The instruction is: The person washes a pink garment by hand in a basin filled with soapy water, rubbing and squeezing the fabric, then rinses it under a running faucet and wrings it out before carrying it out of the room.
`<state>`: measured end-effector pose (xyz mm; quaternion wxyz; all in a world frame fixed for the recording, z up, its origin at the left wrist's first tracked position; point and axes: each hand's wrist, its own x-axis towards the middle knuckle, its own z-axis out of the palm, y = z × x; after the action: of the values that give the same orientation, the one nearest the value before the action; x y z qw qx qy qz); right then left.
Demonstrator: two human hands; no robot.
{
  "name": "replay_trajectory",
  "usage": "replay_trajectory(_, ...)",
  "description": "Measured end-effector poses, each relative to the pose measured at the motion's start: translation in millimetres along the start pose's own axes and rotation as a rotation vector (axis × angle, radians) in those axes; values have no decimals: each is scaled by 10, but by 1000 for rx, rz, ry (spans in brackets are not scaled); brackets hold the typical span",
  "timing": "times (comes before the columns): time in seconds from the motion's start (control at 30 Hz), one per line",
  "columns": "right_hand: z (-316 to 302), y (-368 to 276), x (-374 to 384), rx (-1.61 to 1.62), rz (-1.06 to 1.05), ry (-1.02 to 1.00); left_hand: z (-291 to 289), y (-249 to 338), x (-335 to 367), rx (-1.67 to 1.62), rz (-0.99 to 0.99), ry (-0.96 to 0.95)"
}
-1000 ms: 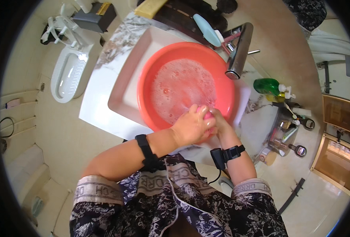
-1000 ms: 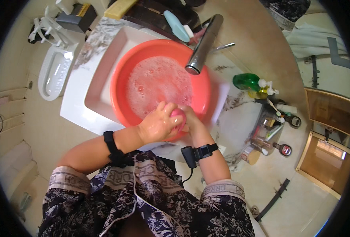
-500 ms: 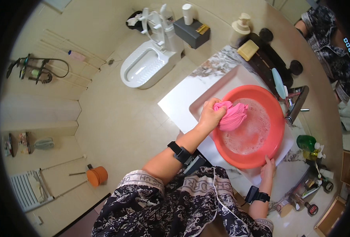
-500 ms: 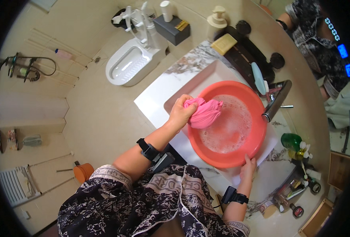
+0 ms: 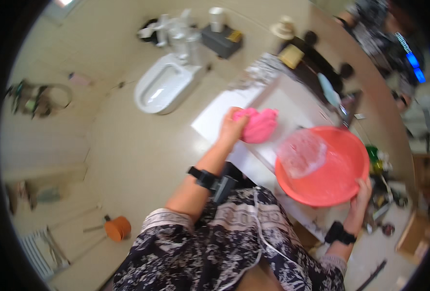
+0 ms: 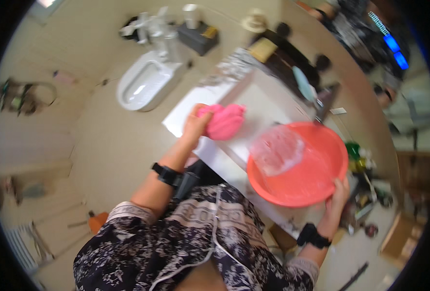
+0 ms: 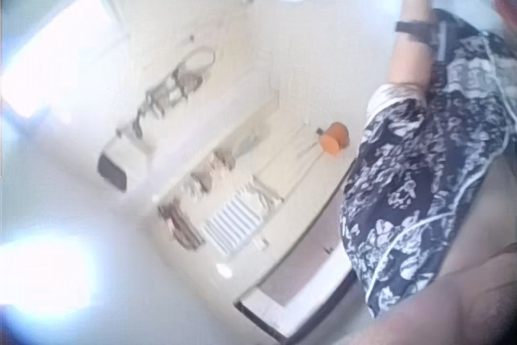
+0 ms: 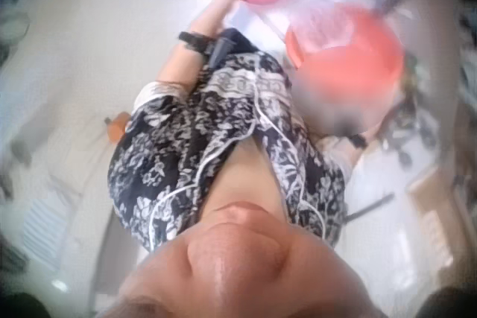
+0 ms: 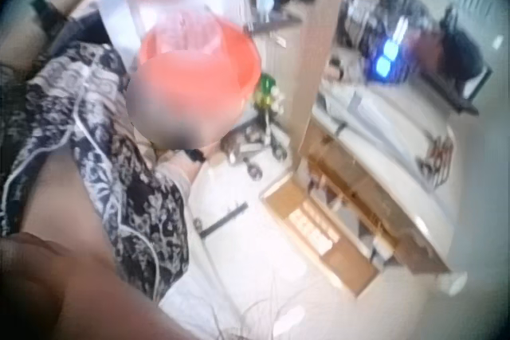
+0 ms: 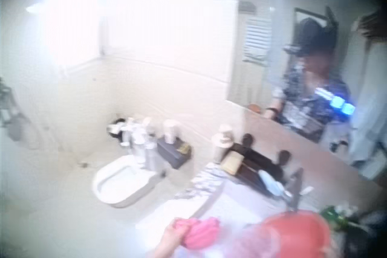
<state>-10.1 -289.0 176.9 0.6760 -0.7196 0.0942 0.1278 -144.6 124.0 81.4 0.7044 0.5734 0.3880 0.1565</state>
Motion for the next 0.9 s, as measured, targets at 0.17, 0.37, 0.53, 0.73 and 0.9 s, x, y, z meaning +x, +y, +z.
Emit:
replay_trajectory(0.17, 149, -373, -127, -315, -175, 60, -251, 140, 73, -172, -50, -99)
replay_trajectory(0.37, 710, -724, -557, -958, -440, 274, -352, 243, 176, -267, -145, -213)
replay_trajectory(0.53, 748, -658, -885, -1027, -432, 472, -309, 266, 236, -225, -199, -272)
replay_trajectory(0.73, 797, -466, -1164, -1521, -694, 479, -185, 234, 303, -203, -200, -350)
replay_trajectory(0.9, 579, -461, -1160, -833, -528, 663, -193, 222, 336, -198, -202, -352)
